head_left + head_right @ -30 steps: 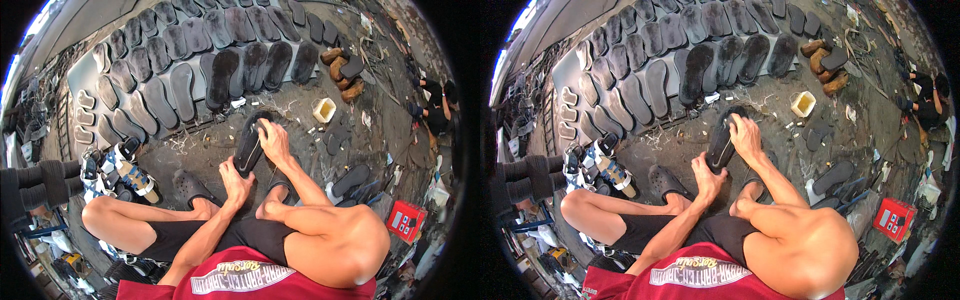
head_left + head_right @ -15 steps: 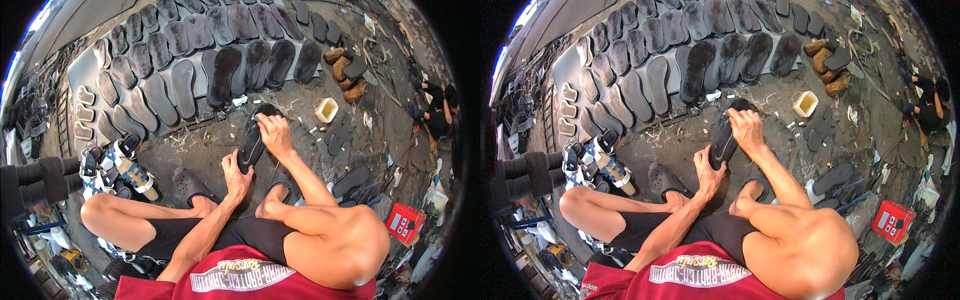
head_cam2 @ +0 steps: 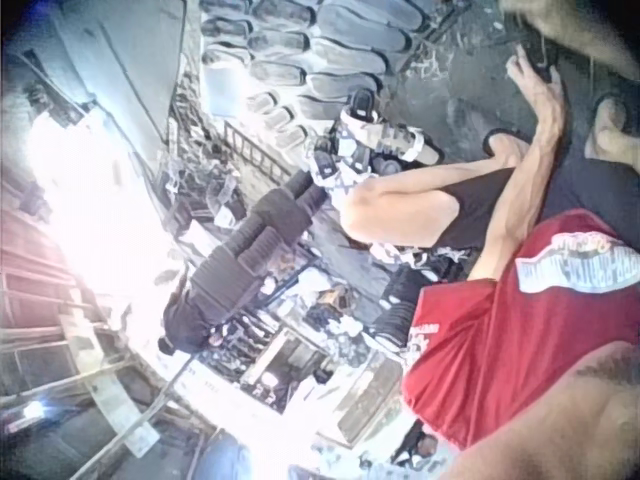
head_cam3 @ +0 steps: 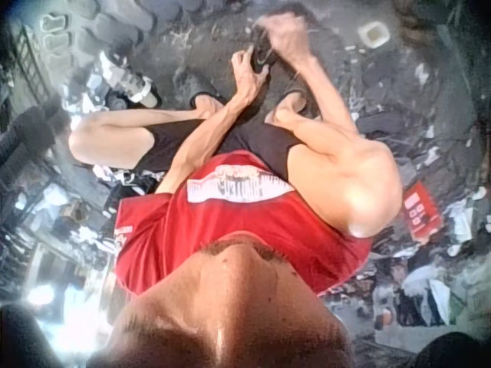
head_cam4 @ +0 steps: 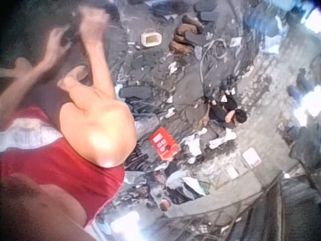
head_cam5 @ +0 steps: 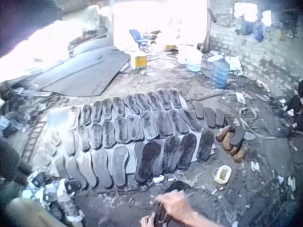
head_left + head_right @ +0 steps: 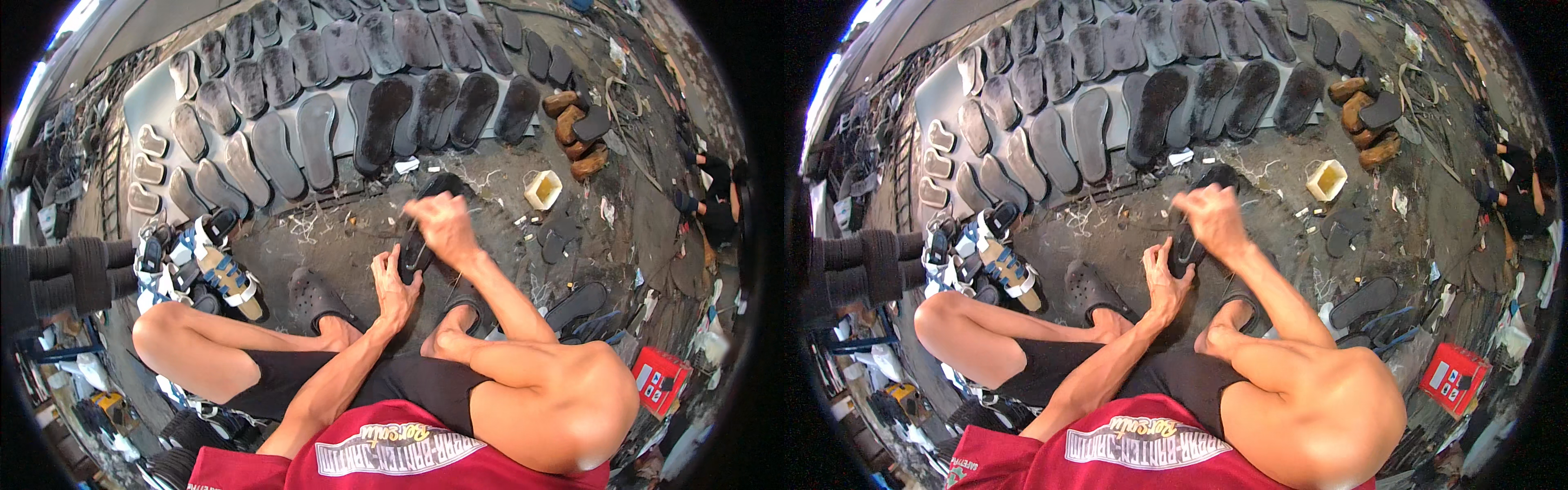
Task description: The person sits on the ground and repeatedly scrubs black shoe insoles with a brush and a liquid from a small container. They handle the insoles one at a time, scrubbing them and placing them back in a row on the ground.
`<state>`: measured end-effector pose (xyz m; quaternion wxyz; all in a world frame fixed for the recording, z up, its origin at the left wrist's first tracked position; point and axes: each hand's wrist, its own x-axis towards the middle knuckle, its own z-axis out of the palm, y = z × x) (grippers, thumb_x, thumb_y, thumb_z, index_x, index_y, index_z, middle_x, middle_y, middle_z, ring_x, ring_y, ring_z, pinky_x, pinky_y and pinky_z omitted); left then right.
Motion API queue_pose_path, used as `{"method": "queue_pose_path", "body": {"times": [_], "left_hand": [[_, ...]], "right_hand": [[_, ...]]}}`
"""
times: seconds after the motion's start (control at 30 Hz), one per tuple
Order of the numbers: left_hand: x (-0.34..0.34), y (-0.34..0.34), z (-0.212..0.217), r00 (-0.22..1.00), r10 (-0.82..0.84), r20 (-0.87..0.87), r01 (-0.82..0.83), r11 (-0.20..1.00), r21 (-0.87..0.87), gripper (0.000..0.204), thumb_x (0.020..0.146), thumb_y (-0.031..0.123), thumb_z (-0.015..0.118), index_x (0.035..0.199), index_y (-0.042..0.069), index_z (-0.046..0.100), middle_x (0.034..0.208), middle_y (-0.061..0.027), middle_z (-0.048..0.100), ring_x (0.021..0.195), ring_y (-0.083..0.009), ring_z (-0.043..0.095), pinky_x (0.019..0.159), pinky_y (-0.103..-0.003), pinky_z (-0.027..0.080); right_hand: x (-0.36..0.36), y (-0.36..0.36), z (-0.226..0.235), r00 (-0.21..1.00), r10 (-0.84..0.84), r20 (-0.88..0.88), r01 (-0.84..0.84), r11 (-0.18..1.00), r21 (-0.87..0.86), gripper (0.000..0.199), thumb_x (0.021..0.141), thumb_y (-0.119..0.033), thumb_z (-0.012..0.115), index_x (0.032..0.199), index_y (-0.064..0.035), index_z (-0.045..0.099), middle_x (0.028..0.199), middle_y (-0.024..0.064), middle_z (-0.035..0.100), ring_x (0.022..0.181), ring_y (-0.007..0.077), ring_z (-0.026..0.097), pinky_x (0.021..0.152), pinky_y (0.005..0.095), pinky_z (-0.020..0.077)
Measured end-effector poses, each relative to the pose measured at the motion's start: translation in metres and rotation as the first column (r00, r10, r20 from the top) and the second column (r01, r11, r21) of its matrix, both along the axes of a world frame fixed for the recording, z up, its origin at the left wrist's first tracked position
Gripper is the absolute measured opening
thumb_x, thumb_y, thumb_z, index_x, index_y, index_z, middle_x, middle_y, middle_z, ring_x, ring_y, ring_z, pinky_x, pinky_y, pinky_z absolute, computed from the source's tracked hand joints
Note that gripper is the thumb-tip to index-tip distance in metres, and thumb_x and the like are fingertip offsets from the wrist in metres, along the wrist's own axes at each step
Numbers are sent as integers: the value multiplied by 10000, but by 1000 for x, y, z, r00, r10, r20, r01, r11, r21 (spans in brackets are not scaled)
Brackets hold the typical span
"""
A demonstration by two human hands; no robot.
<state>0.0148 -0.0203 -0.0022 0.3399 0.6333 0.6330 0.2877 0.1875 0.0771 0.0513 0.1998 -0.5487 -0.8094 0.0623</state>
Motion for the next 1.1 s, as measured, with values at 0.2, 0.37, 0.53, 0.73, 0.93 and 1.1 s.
{"method": "queue_pose_path", "body": {"times": [0.2,0.37,0.53,0.73,0.93,1.1], "left_hand": [[-4,-4,6,994,63,87,-63,998,-3,800,753,10,770,1518,-24,535,1232,-218,534,1176,-391,537,1058,-471,472],[-10,7,4,872,453,185,-465,885,26,649,753,-101,540,1396,-23,569,1164,-166,557,1034,-303,561,962,-426,492],[-35,39,1,698,690,192,-693,719,-64,556,787,-105,525,1332,-9,581,1162,-145,564,990,-273,549,940,-419,485],[-9,14,10,988,146,-48,-143,987,69,735,798,78,775,1482,-12,523,1301,-217,580,1225,-402,545,1085,-485,454],[10,13,13,975,-64,-214,44,994,-100,949,717,219,973,1513,-3,507,1383,-219,542,1293,-419,515,1116,-508,444],[12,16,17,992,-40,-117,35,998,-45,870,706,197,963,1438,-46,561,1283,-213,546,1250,-414,521,1110,-492,450]], "right_hand": [[7,-21,-24,973,-224,-58,227,973,41,232,967,-162,734,1199,-157,734,927,24,712,912,254,656,807,436,482],[-36,-88,-26,997,63,43,-64,998,22,339,921,-161,679,1257,-155,721,1003,27,679,896,219,644,809,401,490],[-37,-97,3,943,-137,-304,41,952,-302,293,957,-174,737,1246,-146,776,890,61,746,859,259,679,859,420,514],[45,-55,58,26,-759,-651,265,633,-728,629,1040,-316,772,1470,105,588,1208,42,750,1068,110,674,954,283,535],[165,-47,72,-95,-751,-654,393,575,-717,469,1026,-423,776,1399,-147,705,1153,-67,743,1000,45,673,833,247,480],[233,-39,35,362,-846,-392,818,490,-301,731,1031,-404,763,1536,81,554,1451,246,697,1343,296,675,1133,363,481]]}}
